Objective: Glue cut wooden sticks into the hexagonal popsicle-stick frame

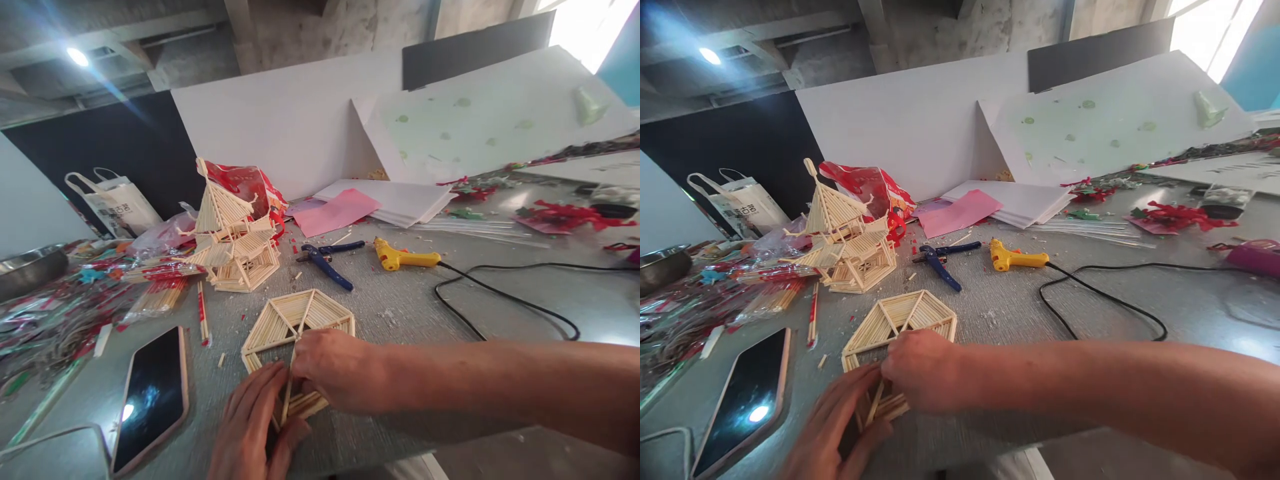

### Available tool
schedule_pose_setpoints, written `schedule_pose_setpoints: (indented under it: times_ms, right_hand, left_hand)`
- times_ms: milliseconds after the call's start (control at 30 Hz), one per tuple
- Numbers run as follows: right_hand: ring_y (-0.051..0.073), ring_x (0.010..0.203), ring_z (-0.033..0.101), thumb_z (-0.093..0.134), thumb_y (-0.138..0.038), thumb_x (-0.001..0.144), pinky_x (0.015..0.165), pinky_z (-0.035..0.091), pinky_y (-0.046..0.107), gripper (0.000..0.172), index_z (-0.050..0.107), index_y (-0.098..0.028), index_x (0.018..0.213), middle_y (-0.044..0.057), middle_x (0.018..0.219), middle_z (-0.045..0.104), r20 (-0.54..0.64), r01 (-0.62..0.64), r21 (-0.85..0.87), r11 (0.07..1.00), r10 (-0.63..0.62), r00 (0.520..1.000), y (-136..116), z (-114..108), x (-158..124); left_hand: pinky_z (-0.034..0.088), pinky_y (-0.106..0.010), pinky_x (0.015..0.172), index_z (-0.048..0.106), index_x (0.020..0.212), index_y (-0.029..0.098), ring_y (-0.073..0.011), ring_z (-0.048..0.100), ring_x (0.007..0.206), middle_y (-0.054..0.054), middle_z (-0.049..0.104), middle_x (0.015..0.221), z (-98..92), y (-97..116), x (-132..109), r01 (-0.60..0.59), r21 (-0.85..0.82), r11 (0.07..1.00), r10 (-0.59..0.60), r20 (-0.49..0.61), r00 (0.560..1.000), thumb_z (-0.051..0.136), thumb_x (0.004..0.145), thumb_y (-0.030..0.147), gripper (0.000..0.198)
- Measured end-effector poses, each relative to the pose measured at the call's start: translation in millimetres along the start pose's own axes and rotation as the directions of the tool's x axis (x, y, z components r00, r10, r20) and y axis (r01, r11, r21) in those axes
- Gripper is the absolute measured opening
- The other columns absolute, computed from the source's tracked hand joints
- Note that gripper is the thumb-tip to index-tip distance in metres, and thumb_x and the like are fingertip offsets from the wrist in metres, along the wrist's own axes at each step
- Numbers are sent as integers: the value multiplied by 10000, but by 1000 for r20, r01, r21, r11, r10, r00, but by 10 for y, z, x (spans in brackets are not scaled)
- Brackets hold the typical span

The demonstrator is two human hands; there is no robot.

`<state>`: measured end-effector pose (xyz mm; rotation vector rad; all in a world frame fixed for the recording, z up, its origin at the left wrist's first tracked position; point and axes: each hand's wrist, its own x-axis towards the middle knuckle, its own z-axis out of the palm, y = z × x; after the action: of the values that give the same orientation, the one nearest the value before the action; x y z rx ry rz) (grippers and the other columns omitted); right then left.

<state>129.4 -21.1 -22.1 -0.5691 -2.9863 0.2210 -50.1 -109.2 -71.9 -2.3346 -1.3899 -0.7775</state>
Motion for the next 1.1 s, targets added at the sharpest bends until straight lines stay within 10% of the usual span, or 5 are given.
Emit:
schedule_pose_setpoints:
  times_ms: [700, 1100]
  right_hand:
    - [159, 604, 585, 568, -201, 701, 494, 356, 236, 122, 662, -127, 719, 65, 678, 661, 174, -56, 32, 998, 50, 983, -94, -109, 84]
    - [147, 803, 587, 552, -110, 725, 691, 407, 226, 202, 692, -173, 856, 30, 815, 677, 168, -44, 156, 987, 17, 986, -28, -77, 104]
  left_hand:
    - [533, -296, 824, 471, 1165, 145, -209, 602, 1024, -111, 643, 1090, -12, 15, 28, 13, -12, 1000, -13, 26, 1000, 571, 789, 398, 463]
    - [543, -282, 796, 519, 1136, 172, -206, 610, 1008, -88, 650, 1092, -12, 7, 28, 7, -30, 1000, -7, 9, 1000, 585, 775, 398, 431]
